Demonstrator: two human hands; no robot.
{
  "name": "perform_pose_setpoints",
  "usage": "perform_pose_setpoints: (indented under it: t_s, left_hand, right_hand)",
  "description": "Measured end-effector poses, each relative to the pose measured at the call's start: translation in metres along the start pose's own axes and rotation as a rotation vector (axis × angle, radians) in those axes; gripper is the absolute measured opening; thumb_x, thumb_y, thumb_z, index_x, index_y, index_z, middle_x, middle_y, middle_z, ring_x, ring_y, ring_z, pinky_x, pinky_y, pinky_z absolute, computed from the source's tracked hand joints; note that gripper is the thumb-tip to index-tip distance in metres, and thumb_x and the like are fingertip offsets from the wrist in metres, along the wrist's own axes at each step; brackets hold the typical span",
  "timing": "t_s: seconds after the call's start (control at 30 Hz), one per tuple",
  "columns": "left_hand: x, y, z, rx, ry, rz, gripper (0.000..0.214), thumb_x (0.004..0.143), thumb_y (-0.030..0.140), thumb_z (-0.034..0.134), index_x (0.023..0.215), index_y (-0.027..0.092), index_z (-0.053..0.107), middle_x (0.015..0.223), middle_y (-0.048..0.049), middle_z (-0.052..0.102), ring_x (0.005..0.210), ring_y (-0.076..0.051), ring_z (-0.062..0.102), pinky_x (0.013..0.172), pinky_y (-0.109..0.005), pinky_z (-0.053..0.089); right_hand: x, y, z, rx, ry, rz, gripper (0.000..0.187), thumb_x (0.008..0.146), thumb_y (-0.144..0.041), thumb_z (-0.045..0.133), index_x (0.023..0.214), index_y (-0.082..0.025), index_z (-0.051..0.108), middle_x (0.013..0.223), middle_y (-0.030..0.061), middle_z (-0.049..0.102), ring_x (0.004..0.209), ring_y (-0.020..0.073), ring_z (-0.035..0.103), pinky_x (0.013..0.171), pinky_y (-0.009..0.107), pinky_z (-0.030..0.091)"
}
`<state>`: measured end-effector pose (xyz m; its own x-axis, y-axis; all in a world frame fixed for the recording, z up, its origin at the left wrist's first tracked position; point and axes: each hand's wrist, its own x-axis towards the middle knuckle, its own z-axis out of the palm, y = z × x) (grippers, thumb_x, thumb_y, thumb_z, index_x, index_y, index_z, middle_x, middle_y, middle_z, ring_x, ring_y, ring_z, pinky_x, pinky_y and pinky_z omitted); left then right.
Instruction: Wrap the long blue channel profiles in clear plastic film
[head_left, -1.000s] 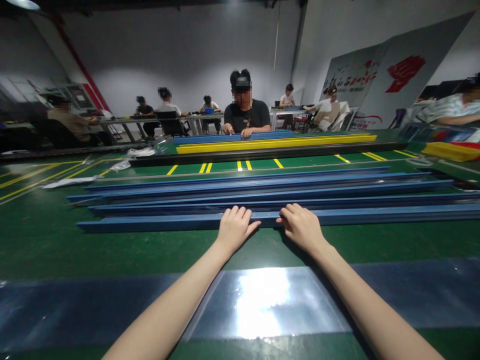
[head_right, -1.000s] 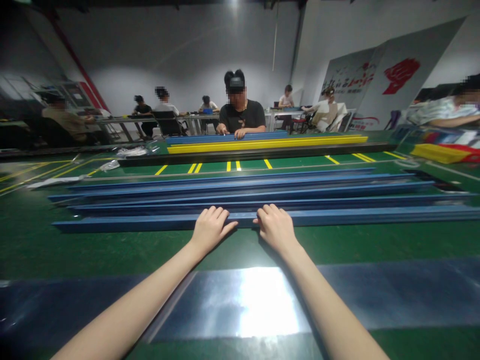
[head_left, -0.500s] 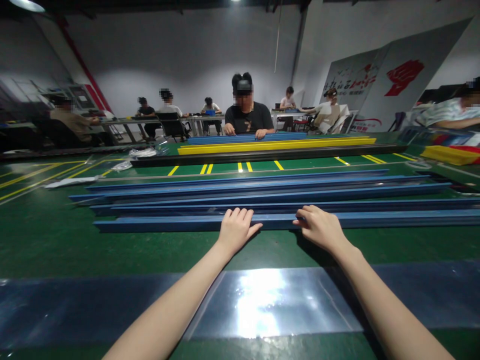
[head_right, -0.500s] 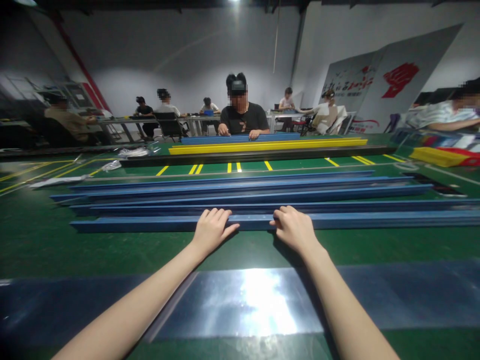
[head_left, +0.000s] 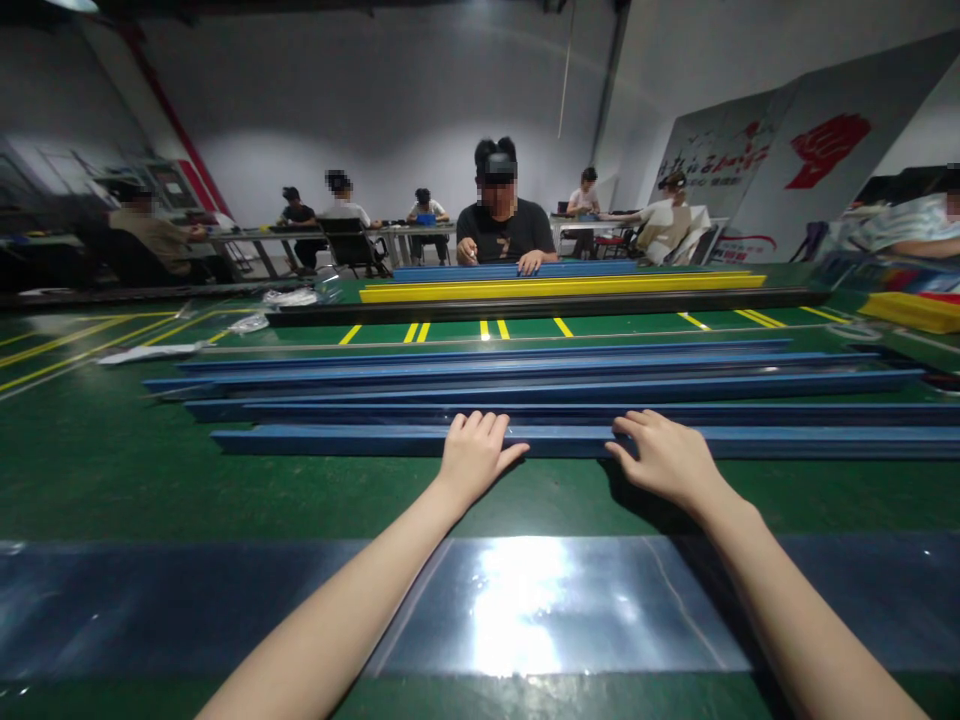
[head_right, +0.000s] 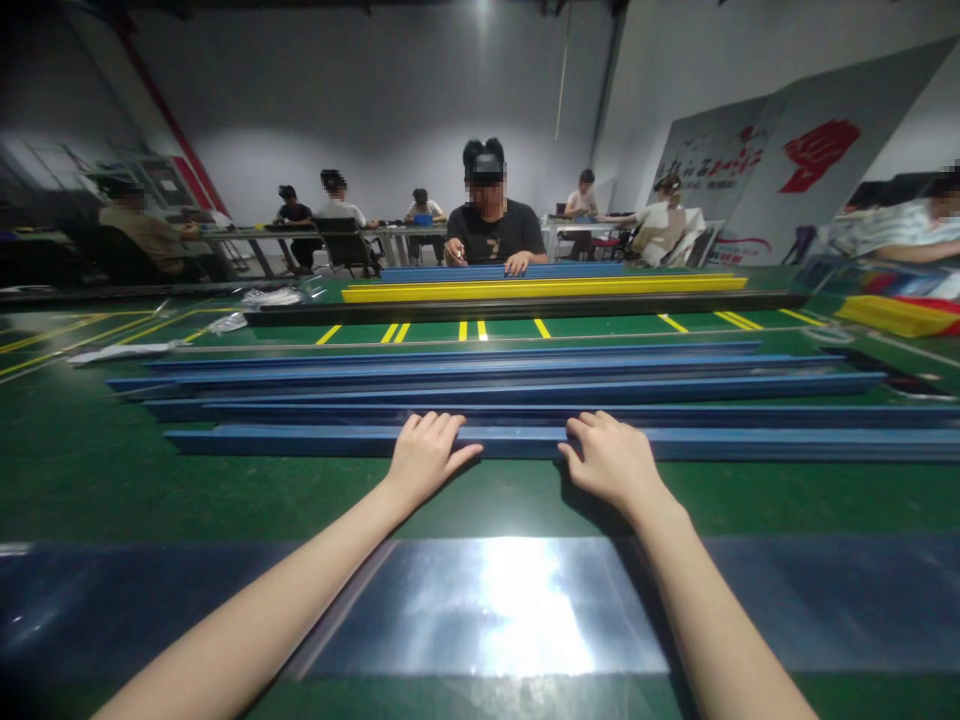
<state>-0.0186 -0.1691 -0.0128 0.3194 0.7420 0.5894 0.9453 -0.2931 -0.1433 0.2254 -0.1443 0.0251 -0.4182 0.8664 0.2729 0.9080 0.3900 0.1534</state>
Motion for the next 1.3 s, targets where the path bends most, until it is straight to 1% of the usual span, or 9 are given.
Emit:
perform_pose_setpoints:
  t_s: [0.1, 0.17, 0.37, 0.47, 0.73, 0.9, 1.07, 1.17, 1.3]
  left_hand:
    - [0.0, 0.0, 0.0, 0.003, -0.004, 0.0, 0.042, 0.083, 0.051, 0.04, 0.092, 0.014, 0.058, 0.081, -0.0062, 0.062, 0.077, -0.02, 0.052, 0.066, -0.031, 0.03]
    - [0.0, 0.0, 0.001, 0.001, -0.007, 0.001, 0.041, 0.083, 0.051, 0.04, 0.091, 0.014, 0.058, 0.08, -0.0059, 0.062, 0.076, -0.02, 0.052, 0.066, -0.031, 0.03]
    - [0.0, 0.0, 0.0, -0.012, -0.011, -0.002, 0.039, 0.083, 0.05, 0.042, 0.088, 0.015, 0.058, 0.079, -0.0055, 0.062, 0.075, -0.019, 0.053, 0.066, -0.031, 0.03]
    - [0.0, 0.001, 0.0, -0.013, -0.014, -0.005, 0.039, 0.083, 0.05, 0.041, 0.087, 0.015, 0.058, 0.078, -0.0054, 0.062, 0.074, -0.019, 0.053, 0.066, -0.031, 0.03]
    - [-0.001, -0.001, 0.0, -0.037, -0.013, 0.031, 0.037, 0.085, 0.047, 0.04, 0.09, 0.015, 0.057, 0.079, -0.0058, 0.062, 0.075, -0.019, 0.053, 0.067, -0.031, 0.031]
    - [0.0, -0.003, 0.0, -0.065, -0.003, 0.1, 0.034, 0.087, 0.042, 0.038, 0.096, 0.013, 0.054, 0.082, -0.0064, 0.061, 0.077, -0.018, 0.054, 0.068, -0.031, 0.032]
    - [0.001, -0.001, -0.003, -0.093, -0.024, 0.203, 0.031, 0.087, 0.037, 0.039, 0.104, 0.014, 0.051, 0.086, -0.007, 0.059, 0.079, -0.018, 0.052, 0.07, -0.031, 0.034]
    - [0.001, 0.001, -0.006, -0.082, -0.024, 0.199, 0.031, 0.086, 0.036, 0.039, 0.106, 0.015, 0.05, 0.089, -0.0076, 0.059, 0.08, -0.019, 0.051, 0.071, -0.032, 0.033]
    - [0.001, 0.001, -0.006, -0.046, -0.007, 0.148, 0.032, 0.086, 0.038, 0.039, 0.105, 0.015, 0.052, 0.093, -0.008, 0.06, 0.082, -0.02, 0.051, 0.072, -0.033, 0.032]
  right_hand:
    - [0.0, -0.006, 0.002, 0.004, 0.021, -0.01, 0.03, 0.08, -0.045, 0.044, 0.087, -0.019, 0.056, 0.086, 0.0061, 0.062, 0.08, 0.019, 0.053, 0.058, 0.027, 0.03]
    - [0.001, -0.012, 0.005, 0.012, 0.033, -0.028, 0.033, 0.08, -0.048, 0.043, 0.089, -0.018, 0.055, 0.085, 0.0066, 0.062, 0.077, 0.019, 0.053, 0.06, 0.027, 0.03]
    - [0.004, -0.032, 0.018, 0.056, 0.122, -0.116, 0.029, 0.087, -0.041, 0.036, 0.083, -0.017, 0.052, 0.08, 0.0062, 0.06, 0.077, 0.0183, 0.051, 0.065, 0.028, 0.029]
    - [0.006, -0.034, 0.022, 0.048, 0.128, -0.111, 0.028, 0.087, -0.039, 0.037, 0.076, -0.017, 0.05, 0.075, 0.0053, 0.058, 0.072, 0.0176, 0.05, 0.064, 0.027, 0.028]
    - [0.008, -0.03, 0.014, 0.031, 0.093, -0.111, 0.025, 0.085, -0.038, 0.043, 0.074, -0.018, 0.053, 0.075, 0.0044, 0.059, 0.069, 0.0157, 0.051, 0.058, 0.026, 0.025]
    - [0.008, -0.027, 0.012, 0.033, 0.075, -0.124, 0.026, 0.085, -0.038, 0.042, 0.075, -0.017, 0.054, 0.075, 0.0039, 0.06, 0.071, 0.0154, 0.054, 0.056, 0.026, 0.024]
    - [0.006, -0.016, 0.011, 0.015, 0.042, -0.094, 0.027, 0.085, -0.038, 0.041, 0.074, -0.018, 0.055, 0.076, 0.0038, 0.061, 0.071, 0.0156, 0.055, 0.053, 0.026, 0.022]
    - [0.002, -0.006, 0.01, 0.011, 0.016, -0.066, 0.027, 0.085, -0.039, 0.041, 0.072, -0.019, 0.054, 0.076, 0.0039, 0.062, 0.071, 0.0157, 0.055, 0.053, 0.026, 0.022]
    - [-0.002, 0.006, 0.009, 0.005, -0.001, -0.023, 0.026, 0.083, -0.038, 0.042, 0.073, -0.019, 0.055, 0.079, 0.0043, 0.062, 0.071, 0.0163, 0.056, 0.053, 0.026, 0.023]
